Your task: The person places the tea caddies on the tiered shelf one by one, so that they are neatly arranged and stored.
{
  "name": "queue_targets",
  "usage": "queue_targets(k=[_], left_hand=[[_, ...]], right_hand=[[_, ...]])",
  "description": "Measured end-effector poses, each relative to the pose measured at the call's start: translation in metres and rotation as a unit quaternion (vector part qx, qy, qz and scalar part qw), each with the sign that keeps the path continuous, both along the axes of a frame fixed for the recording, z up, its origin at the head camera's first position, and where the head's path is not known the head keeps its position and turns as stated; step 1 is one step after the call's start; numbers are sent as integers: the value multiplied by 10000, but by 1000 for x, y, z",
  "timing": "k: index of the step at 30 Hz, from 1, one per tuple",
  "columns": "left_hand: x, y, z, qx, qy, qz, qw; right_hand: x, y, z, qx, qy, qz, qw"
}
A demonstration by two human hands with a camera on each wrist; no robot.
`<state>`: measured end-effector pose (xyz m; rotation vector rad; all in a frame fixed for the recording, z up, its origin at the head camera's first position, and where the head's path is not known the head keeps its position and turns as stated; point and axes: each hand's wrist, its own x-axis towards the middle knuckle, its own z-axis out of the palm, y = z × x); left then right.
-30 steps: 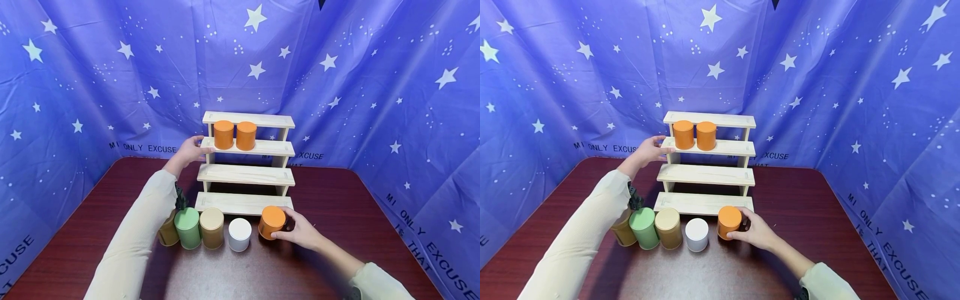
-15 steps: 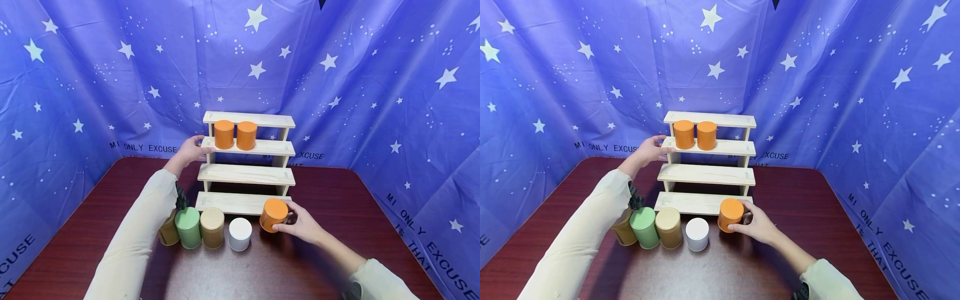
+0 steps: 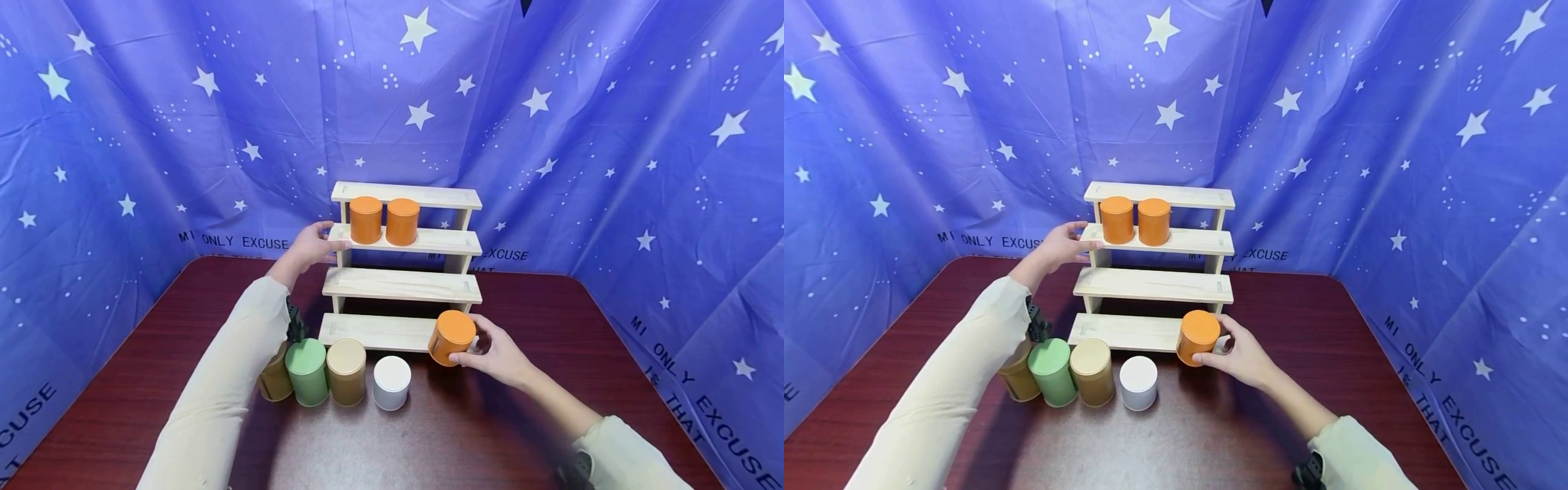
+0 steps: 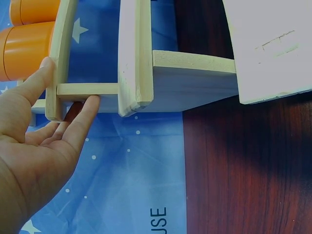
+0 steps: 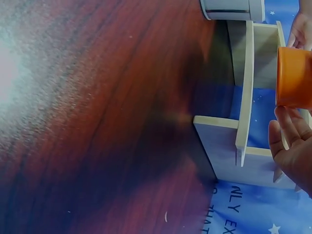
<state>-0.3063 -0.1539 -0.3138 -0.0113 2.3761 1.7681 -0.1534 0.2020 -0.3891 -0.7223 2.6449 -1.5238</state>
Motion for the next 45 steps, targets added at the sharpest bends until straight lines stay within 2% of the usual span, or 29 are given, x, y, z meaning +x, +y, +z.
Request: queue_targets(k=[9, 16, 19, 26, 28, 34, 45], left_hand=[[0, 0, -1, -30, 1, 11, 10000], [0, 1, -1, -97, 51, 25, 9999], [0, 1, -1, -103, 44, 25, 9999], [-1, 0, -2, -167, 52, 22, 9998], [-1, 0, -2, -186, 56, 15, 9998], [0, 1, -2, -193, 74, -10, 9998], [0, 1, 0, -146, 45, 37, 9999]], right_hand=[[-5, 0, 12, 172, 295, -210, 9992], [6, -11, 42, 303, 373, -338, 9983], [5, -12, 46, 359, 401, -408, 9977], [-12, 1, 30, 481, 358, -606, 9964], [-15, 3, 30, 471, 392, -633, 9961], [-21, 4, 40, 249, 587, -734, 9953], [-38, 4, 60, 335, 740, -950, 9922]])
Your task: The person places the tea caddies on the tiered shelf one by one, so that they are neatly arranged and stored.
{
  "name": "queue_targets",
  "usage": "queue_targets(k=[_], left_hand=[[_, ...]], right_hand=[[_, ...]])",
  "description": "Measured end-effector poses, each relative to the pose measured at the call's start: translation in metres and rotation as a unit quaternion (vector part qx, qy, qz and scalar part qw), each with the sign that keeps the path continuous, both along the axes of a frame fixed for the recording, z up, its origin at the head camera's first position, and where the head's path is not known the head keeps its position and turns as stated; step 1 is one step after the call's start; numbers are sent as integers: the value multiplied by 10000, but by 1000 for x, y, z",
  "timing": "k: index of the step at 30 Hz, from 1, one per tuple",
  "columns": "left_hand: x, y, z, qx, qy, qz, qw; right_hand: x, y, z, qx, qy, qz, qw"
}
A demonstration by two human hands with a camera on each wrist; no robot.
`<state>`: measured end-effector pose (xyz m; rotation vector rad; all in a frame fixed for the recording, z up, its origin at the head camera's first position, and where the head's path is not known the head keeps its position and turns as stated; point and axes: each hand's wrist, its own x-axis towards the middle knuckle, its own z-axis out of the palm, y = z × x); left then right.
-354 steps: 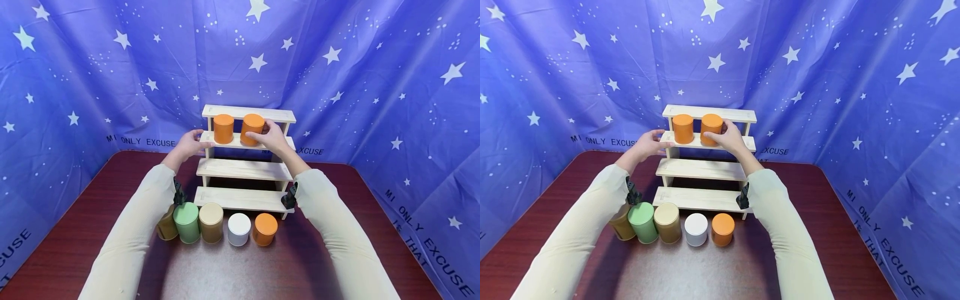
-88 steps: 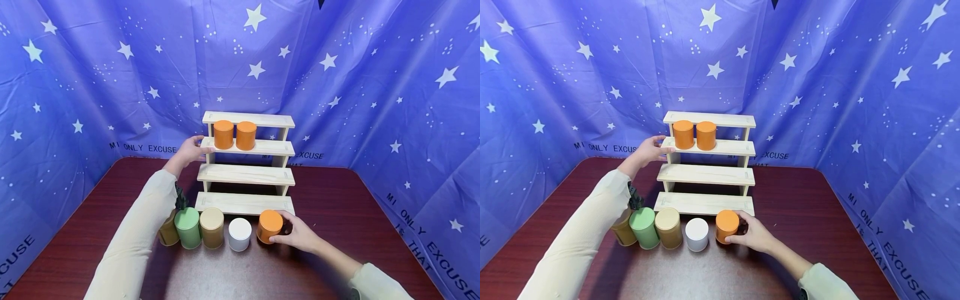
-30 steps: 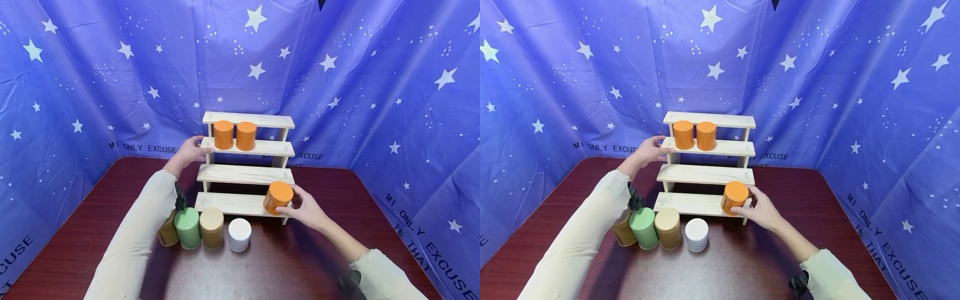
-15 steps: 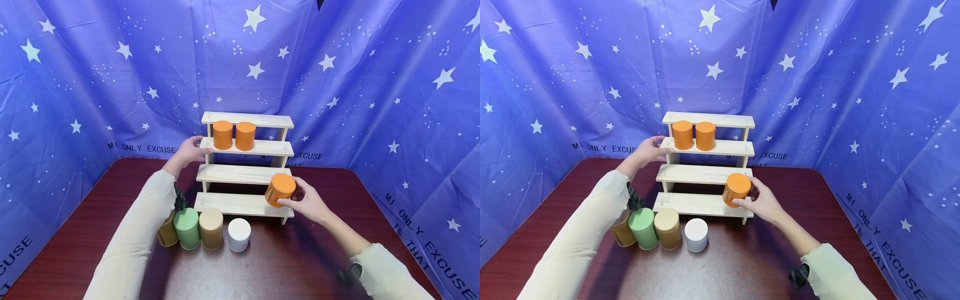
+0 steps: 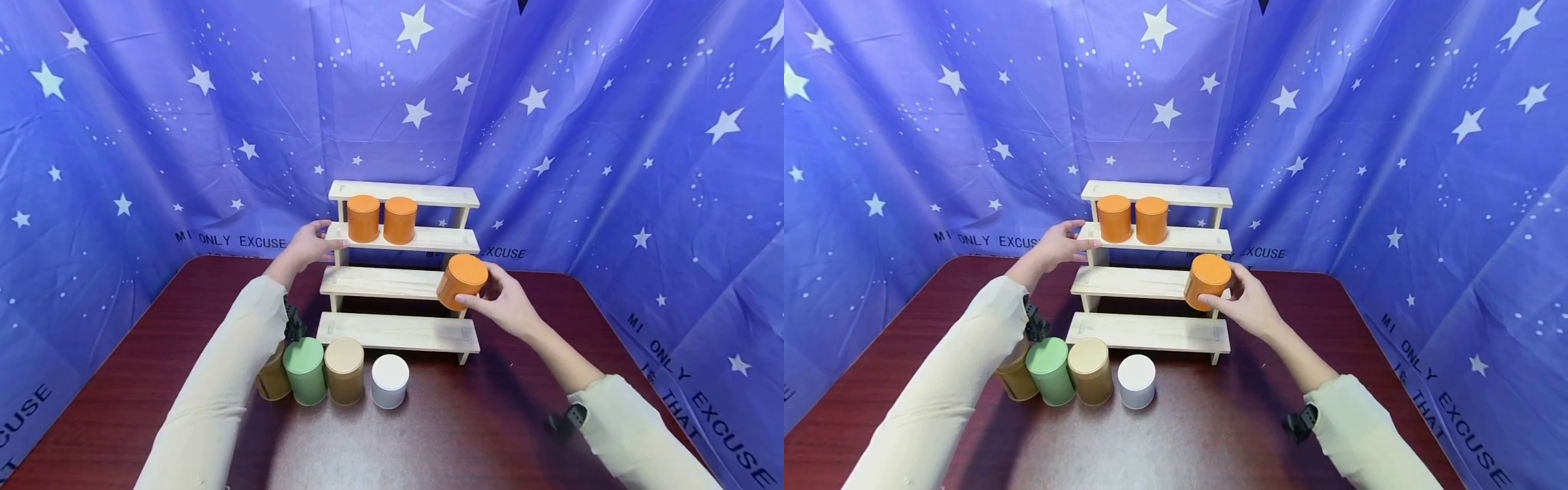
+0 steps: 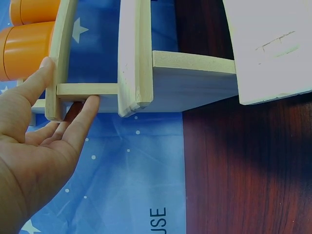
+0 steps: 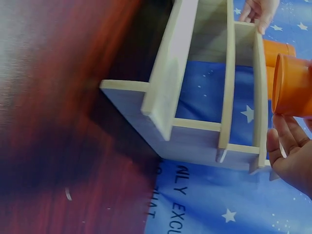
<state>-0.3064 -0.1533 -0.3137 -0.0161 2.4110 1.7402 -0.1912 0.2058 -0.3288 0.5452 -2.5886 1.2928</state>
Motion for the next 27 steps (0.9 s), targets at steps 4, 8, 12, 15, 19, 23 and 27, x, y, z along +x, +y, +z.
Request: queue_targets(k=[4, 8, 12, 15, 19, 23, 27], left_hand=[[0, 0, -1, 39, -8, -1, 10000], [-1, 0, -1, 87, -5, -12, 10000], [1, 0, -1, 65, 1, -25, 10000], [1, 1, -1, 10, 3, 1, 10000], [0, 1, -1, -16, 0, 14, 10000], [-1, 1, -1, -25, 12, -10, 10000], [-2, 0, -1, 7, 9, -30, 10000]], right_hand=[[-9, 1, 6, -44, 89, -87, 9999], [-15, 1, 12, -103, 53, -178, 9998], [-22, 2, 17, -146, -9, -252, 9996], [-28, 4, 19, -120, 12, -305, 9995], [-34, 5, 22, -84, -12, -395, 9992], [-38, 2, 28, -83, -106, -431, 9990], [-43, -2, 34, -102, -160, -471, 9987]])
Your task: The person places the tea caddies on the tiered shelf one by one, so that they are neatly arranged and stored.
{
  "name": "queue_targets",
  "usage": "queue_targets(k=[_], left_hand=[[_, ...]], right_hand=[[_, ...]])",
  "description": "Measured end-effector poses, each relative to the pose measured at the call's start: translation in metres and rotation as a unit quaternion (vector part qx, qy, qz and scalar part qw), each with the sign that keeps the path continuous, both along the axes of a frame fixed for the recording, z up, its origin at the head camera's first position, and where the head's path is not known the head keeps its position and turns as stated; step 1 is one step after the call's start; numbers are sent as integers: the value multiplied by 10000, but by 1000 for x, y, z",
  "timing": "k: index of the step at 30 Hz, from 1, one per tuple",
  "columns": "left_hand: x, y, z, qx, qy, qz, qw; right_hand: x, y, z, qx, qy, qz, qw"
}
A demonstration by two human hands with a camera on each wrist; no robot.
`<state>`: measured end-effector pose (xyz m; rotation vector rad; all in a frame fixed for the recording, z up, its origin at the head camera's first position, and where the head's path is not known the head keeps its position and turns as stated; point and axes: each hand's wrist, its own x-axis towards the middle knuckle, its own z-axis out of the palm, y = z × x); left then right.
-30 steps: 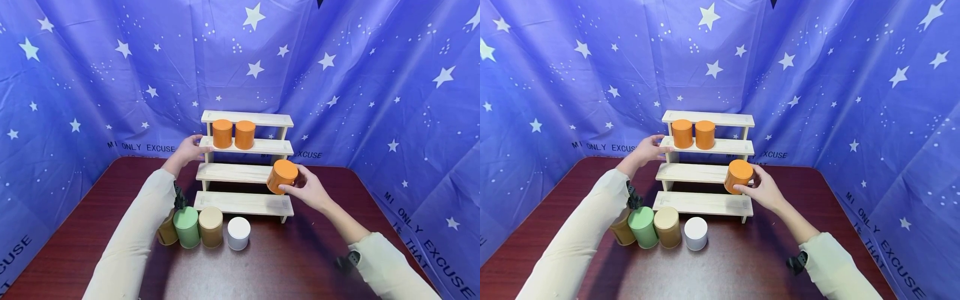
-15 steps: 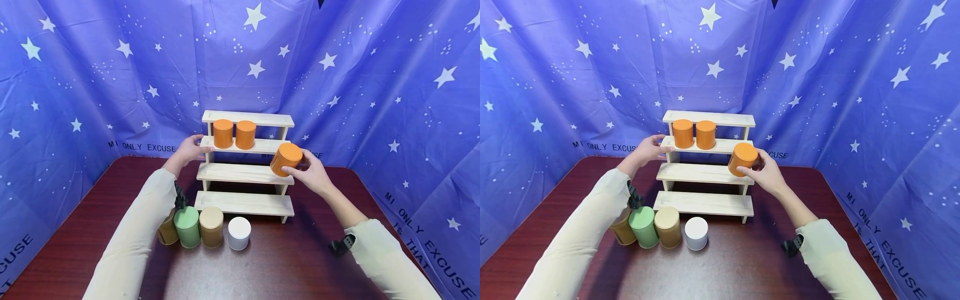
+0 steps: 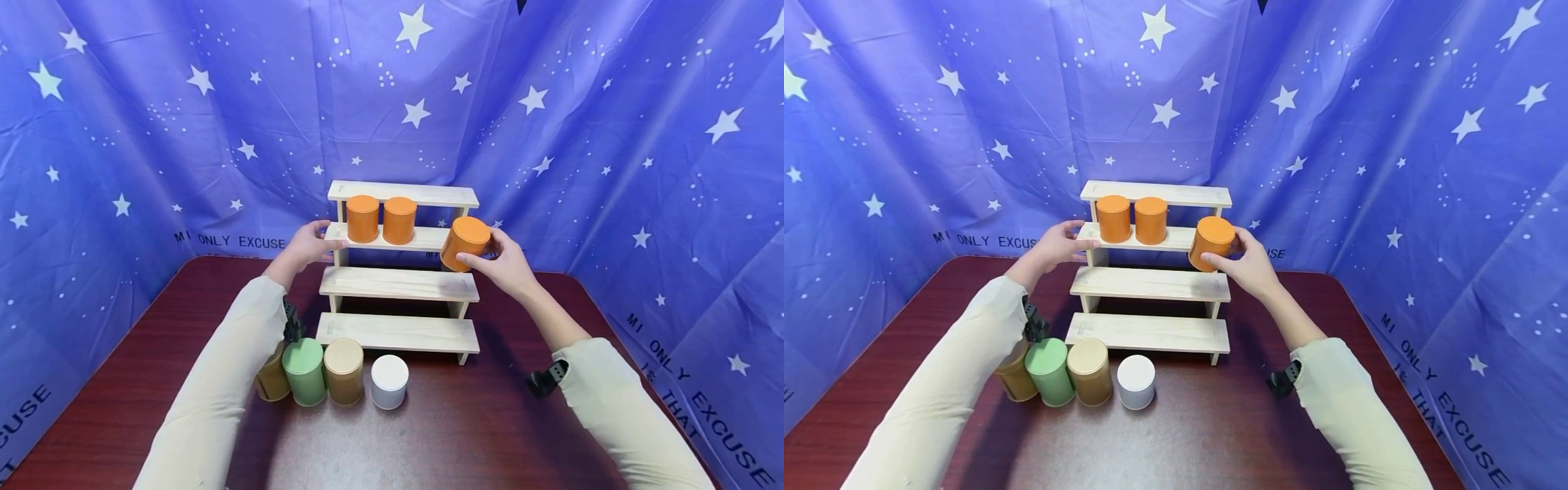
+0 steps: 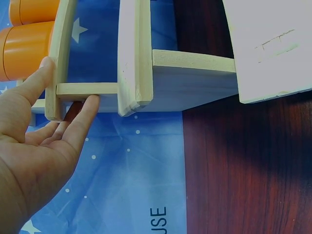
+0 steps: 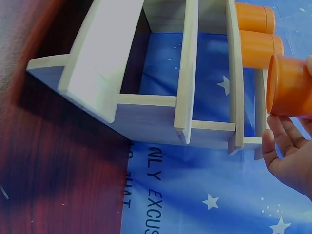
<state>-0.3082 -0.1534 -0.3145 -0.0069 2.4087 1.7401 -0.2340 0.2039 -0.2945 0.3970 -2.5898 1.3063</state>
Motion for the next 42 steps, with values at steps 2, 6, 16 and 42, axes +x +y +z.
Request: queue_targets(k=[2, 6, 16, 42], left_hand=[[0, 0, 0, 33, -11, 7, 10000], [-1, 0, -2, 62, -10, 8, 10000], [0, -1, -2, 69, 53, -36, 10000], [2, 0, -1, 140, 9, -56, 9999]], right_hand=[[-3, -1, 2, -53, -26, -29, 10000], [-9, -3, 3, -110, -100, -67, 9999], [-19, -5, 2, -241, -171, -124, 9995], [-41, -13, 6, -210, -377, -348, 9985]])
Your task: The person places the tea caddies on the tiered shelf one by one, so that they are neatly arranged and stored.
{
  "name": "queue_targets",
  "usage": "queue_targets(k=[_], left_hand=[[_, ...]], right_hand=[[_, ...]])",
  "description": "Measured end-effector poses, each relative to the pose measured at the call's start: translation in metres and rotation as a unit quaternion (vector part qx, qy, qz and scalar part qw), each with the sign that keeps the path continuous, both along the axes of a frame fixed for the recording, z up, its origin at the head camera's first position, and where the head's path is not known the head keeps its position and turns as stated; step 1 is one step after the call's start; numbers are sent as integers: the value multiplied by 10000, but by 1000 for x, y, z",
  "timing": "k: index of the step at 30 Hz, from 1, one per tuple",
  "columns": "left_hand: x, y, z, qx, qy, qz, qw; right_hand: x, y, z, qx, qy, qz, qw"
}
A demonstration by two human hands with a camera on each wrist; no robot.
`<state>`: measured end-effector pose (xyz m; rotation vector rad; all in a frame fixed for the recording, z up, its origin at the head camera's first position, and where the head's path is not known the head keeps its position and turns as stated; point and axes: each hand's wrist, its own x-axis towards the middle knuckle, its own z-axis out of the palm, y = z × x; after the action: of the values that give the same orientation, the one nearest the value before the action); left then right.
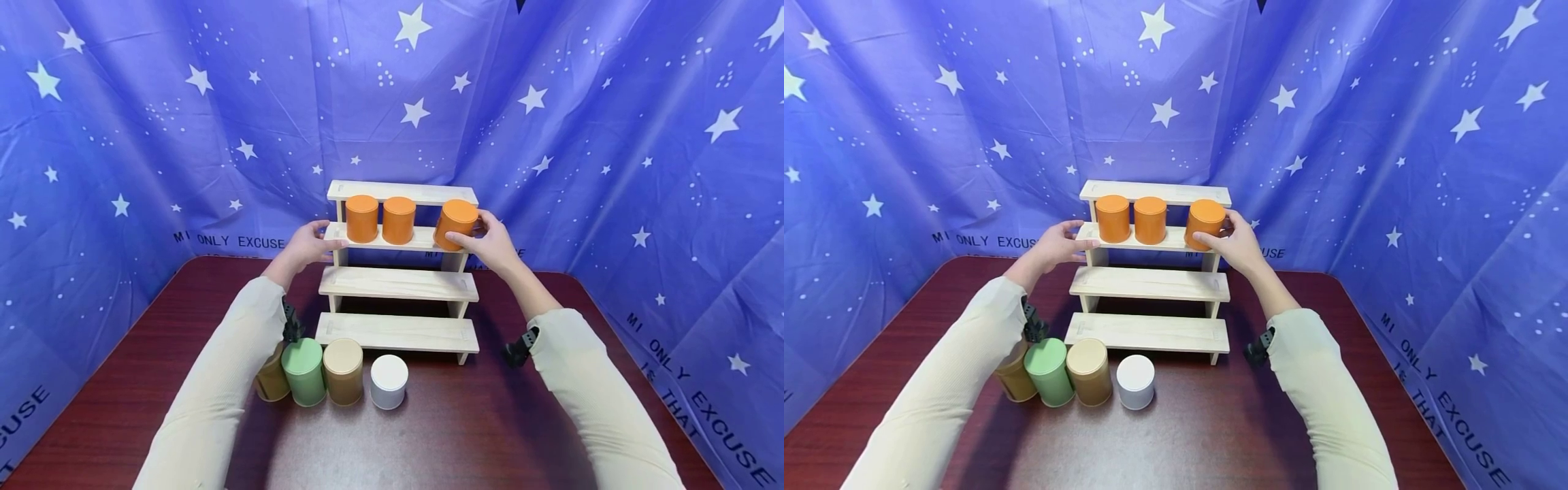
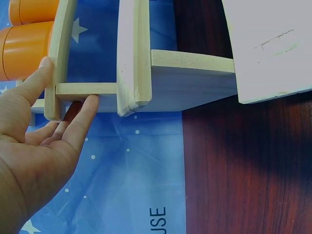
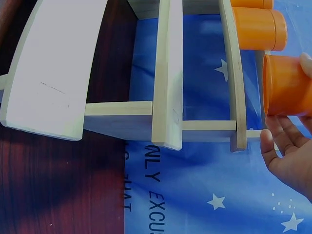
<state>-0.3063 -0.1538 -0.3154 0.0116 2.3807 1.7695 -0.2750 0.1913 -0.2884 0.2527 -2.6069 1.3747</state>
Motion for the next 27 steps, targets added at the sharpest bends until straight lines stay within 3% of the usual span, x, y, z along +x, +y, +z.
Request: queue_targets(k=[20, 27], left_hand=[[0, -1, 1, -108, -4, 32, 9999], [-1, 0, -1, -52, -5, 22, 10000]], right_hand=[[-14, -13, -2, -260, 30, 118, 9996], [-16, -21, -2, -271, -63, -21, 9996]])
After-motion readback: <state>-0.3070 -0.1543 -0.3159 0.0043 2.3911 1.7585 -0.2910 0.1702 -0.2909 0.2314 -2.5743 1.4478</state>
